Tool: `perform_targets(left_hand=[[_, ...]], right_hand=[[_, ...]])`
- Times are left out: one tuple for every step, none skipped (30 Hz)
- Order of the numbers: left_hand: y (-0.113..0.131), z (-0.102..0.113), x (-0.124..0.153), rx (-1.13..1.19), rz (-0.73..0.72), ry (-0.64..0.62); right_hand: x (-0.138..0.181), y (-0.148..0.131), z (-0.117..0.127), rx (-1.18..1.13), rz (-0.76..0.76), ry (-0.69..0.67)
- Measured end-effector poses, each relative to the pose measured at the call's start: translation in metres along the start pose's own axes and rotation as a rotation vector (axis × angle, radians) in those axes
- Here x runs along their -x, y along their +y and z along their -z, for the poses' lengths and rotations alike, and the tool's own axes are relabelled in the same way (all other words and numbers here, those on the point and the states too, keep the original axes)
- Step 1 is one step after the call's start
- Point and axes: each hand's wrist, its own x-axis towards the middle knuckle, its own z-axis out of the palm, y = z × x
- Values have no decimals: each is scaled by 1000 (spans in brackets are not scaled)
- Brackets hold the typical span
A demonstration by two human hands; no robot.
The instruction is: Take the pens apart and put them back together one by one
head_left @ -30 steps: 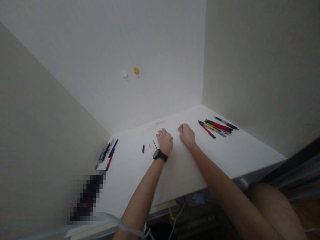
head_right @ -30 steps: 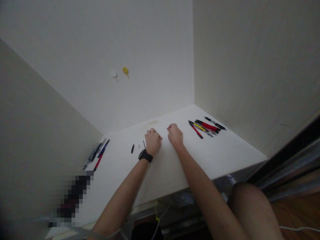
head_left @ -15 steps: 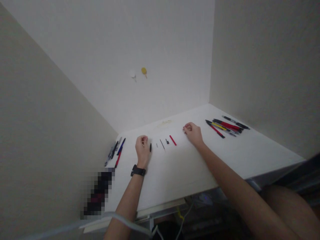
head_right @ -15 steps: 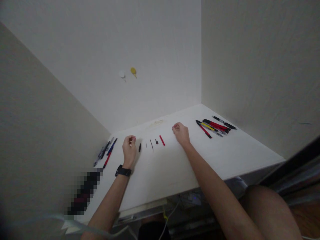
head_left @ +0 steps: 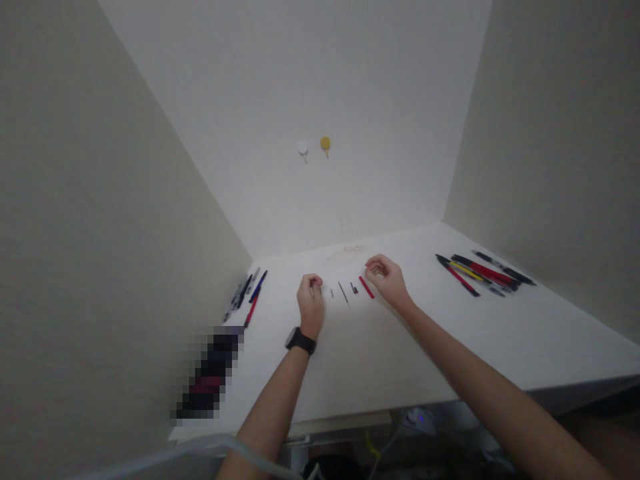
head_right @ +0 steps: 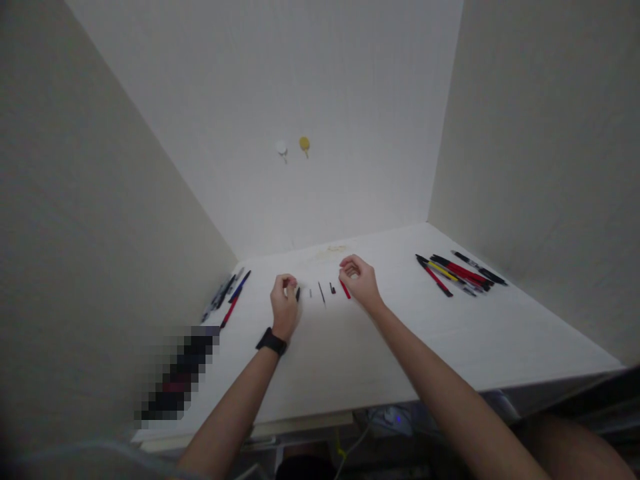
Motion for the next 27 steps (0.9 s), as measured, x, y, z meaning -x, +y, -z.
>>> perform_targets(left_hand=[[1, -1, 1, 9, 0, -4], [3, -2, 2, 18, -6, -6], [4, -2, 3, 24, -19, -6], [6, -3, 4, 29, -36, -7], [7, -4, 5, 32, -56, -7], [9, -4, 6, 34, -75, -8], [10, -5, 7, 36, -91, -10], [11, -5, 7, 37, -104, -11], [12, -5, 8, 36, -114, -16], [12, -6, 8, 34, -119, -22], [13, -6, 9, 31, -121, -29], [13, -7, 9, 31, -120, -34], [13, -7, 9, 31, -117, -39], [13, -7, 9, 30, -112, -44], [13, -8, 9, 27, -106, -46], [13, -8, 9, 21, -100, -48], [14, -8, 9, 12, -94, -53], [15, -8, 9, 2, -87, -61], [16, -8, 10, -8, -80, -71], [17, -8, 10, -13, -70, -82], [18, -8, 11, -14, -56, -99], [18, -8, 12, -11, -40, -119], [19, -7, 12, -7, -20, -138], [19, -7, 13, -3, 0, -154], [19, -7, 14, -2, 15, -166], [19, -7, 15, -5, 23, -173], [19, -7, 16, -11, 23, -177]], right_hand=[[3, 2, -1, 9, -1, -14], [6, 4, -1, 18, -8, -30], [9, 5, -2, 26, -17, -43], [12, 6, -4, 32, -25, -55], [14, 6, -6, 37, -32, -67], [17, 5, -8, 42, -32, -77], [19, 3, -10, 51, -25, -92], [22, 1, -12, 62, -11, -109], [24, -2, -14, 75, 11, -122], [25, -5, -15, 89, 37, -138], [27, -8, -16, 101, 63, -150], [28, -11, -17, 113, 85, -160], [29, -14, -18, 123, 102, -171], [30, -16, -18, 129, 114, -182], [30, -18, -18, 132, 120, -195], [31, -19, -18, 133, 121, -210], [31, -19, -18, 135, 121, -224], [31, -19, -18, 143, 119, -234], [31, -19, -18, 156, 116, -241], [31, -19, -18, 176, 116, -241], [31, -18, -18, 198, 118, -238], [31, -17, -19, 218, 121, -235], [31, -17, -19, 233, 123, -234], [31, -16, -19, 242, 122, -236], [32, -16, -19, 246, 121, -239], [32, -15, -19, 249, 118, -244], [32, -15, -19, 255, 116, -250]])
